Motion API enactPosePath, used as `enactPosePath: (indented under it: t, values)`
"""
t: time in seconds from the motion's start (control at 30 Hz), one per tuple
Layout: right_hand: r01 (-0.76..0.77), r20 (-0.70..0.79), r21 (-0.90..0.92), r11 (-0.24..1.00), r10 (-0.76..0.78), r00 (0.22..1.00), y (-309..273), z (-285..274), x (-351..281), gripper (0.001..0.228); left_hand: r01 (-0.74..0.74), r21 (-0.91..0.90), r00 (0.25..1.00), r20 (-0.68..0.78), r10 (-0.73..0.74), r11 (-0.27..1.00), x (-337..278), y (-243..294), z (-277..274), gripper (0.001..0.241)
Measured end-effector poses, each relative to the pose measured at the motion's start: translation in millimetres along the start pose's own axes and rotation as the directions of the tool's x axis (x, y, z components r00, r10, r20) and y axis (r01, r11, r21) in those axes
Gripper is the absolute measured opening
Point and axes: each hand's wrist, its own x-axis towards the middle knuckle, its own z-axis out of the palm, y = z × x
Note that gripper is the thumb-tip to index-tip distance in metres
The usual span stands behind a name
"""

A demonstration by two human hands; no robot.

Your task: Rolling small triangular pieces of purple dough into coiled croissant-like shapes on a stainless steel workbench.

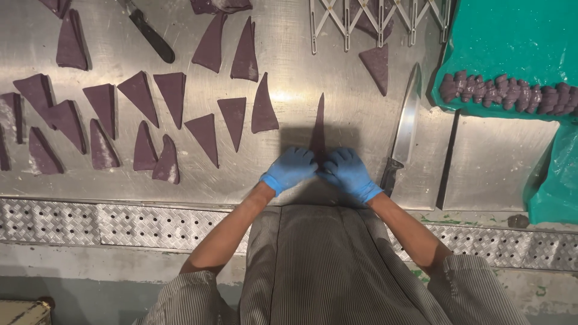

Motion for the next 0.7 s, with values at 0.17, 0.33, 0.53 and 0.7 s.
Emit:
enactPosePath:
  t: [0.17,0.33,0.53,0.7]
  values:
    - [0.030,-0.062,0.039,0.999,-0.028,0.998,2.3,-8.5,14.7,0.025,0.108,-0.237,0.994,-0.009,-0.113,0.966,8.4,-4.0,-25.2,0.025]
    - [-0.138,-0.178,0.224,0.965,0.180,0.968,7.4,12.9,10.6,0.035,0.321,-0.250,0.934,-0.079,-0.350,0.914,7.2,-0.9,-10.1,0.049]
    - [0.038,-0.121,0.142,0.989,-0.021,0.992,7.5,10.9,3.6,0.023,0.338,-0.227,0.918,-0.136,-0.374,0.913,8.8,1.4,-2.3,0.047]
    - [0.055,-0.152,0.010,0.998,-0.052,0.987,10.2,13.9,4.4,0.017,0.194,-0.106,0.960,-0.185,-0.211,0.975,-7.4,3.2,10.5,0.026]
